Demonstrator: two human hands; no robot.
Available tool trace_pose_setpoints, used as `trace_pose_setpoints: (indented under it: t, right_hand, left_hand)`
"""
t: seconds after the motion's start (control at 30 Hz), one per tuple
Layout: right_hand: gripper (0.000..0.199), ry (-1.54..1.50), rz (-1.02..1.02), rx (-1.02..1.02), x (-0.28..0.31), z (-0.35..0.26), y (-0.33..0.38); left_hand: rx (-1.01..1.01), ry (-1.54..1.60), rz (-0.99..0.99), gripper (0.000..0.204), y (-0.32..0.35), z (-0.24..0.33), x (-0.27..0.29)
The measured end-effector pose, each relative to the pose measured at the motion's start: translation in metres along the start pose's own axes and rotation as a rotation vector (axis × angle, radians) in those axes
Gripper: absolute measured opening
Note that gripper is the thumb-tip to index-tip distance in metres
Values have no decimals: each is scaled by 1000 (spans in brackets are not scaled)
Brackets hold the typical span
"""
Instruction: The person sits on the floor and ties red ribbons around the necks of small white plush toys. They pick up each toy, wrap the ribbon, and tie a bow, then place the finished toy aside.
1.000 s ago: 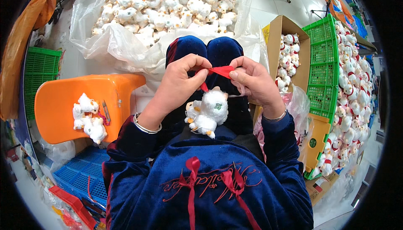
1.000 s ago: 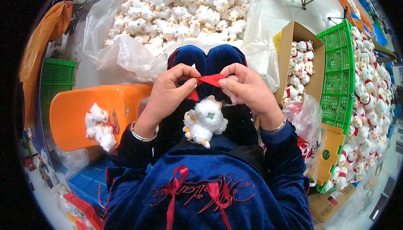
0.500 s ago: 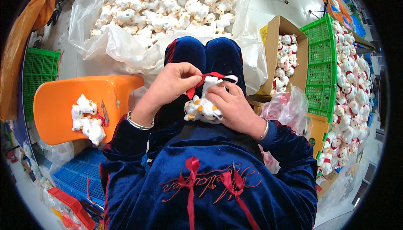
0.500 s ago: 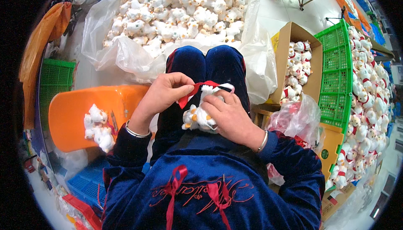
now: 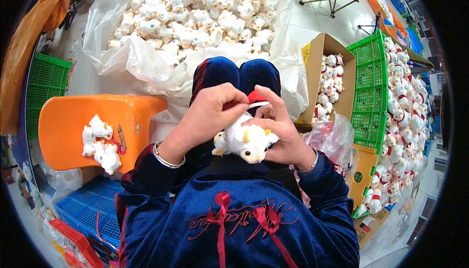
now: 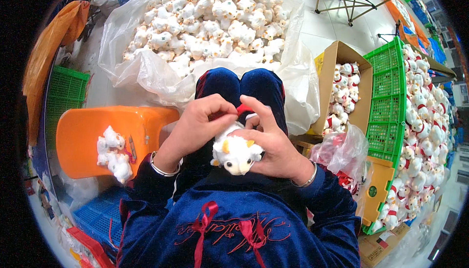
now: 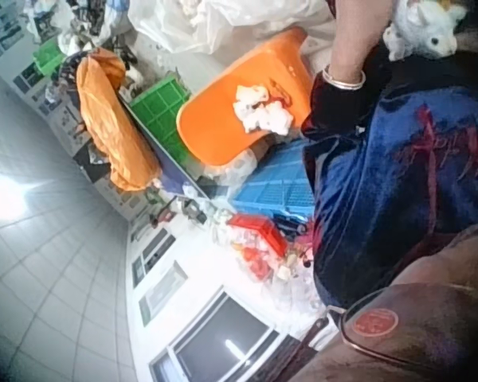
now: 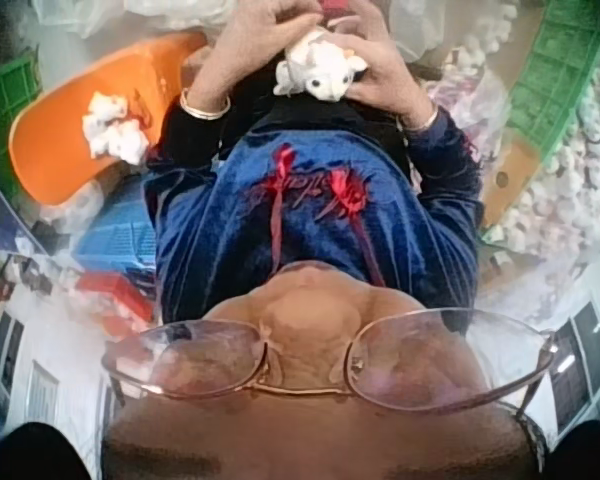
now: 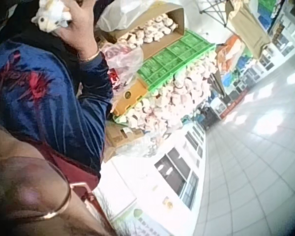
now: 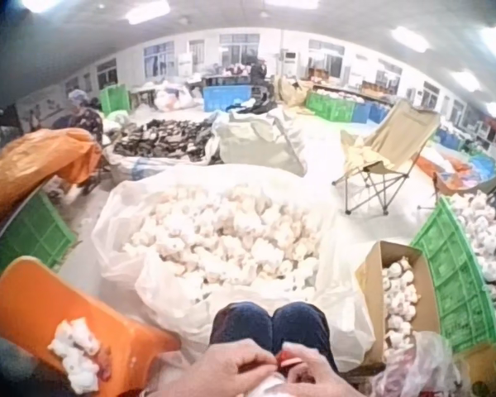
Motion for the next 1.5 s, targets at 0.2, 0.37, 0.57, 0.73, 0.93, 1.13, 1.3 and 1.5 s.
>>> trace_pose_setpoints:
  t: [0.2, 0.37, 0.57, 0.73, 0.93, 1.13, 1.3, 1.5]
  right_hand:
    - [62, -128, -93, -20, 8, 7, 0]
    - [58, -175, -51, -103, 9, 12, 4]
    - [63, 32, -108, -83, 16, 13, -5]
    - [62, 73, -104, -30, 13, 30, 1]
    - [58, -70, 6, -154, 10, 30, 2]
    - [53, -200, 49, -263, 9, 29, -1]
    - [43, -179, 94, -342, 0, 32, -6]
    - [34, -446, 193, -519, 7, 45, -7]
  left_hand:
    - [-273, -215, -51, 11, 10, 7, 5]
    - [-236, -76, -72, 13, 11, -2, 5]
    - [151, 137, -140, 21, 18, -3, 0]
    - [-82, 106, -74, 24, 21, -7, 1]
    - [-68, -208, 2, 21, 24, -8, 6]
    - [-200, -111, -2, 28, 21, -11, 0]
    - [38, -85, -45, 43, 16, -9, -3]
    - [296, 251, -65, 43, -2, -47, -6]
Point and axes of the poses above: each hand's wrist, its own y-axis away from the middle knuckle, its own x-axis out of the back of the hand, z = x × y, the point moved 1 cm from there along -y, towards the middle knuckle, and after that the axes turned 15 degrees about x, right-handed, at the moved point
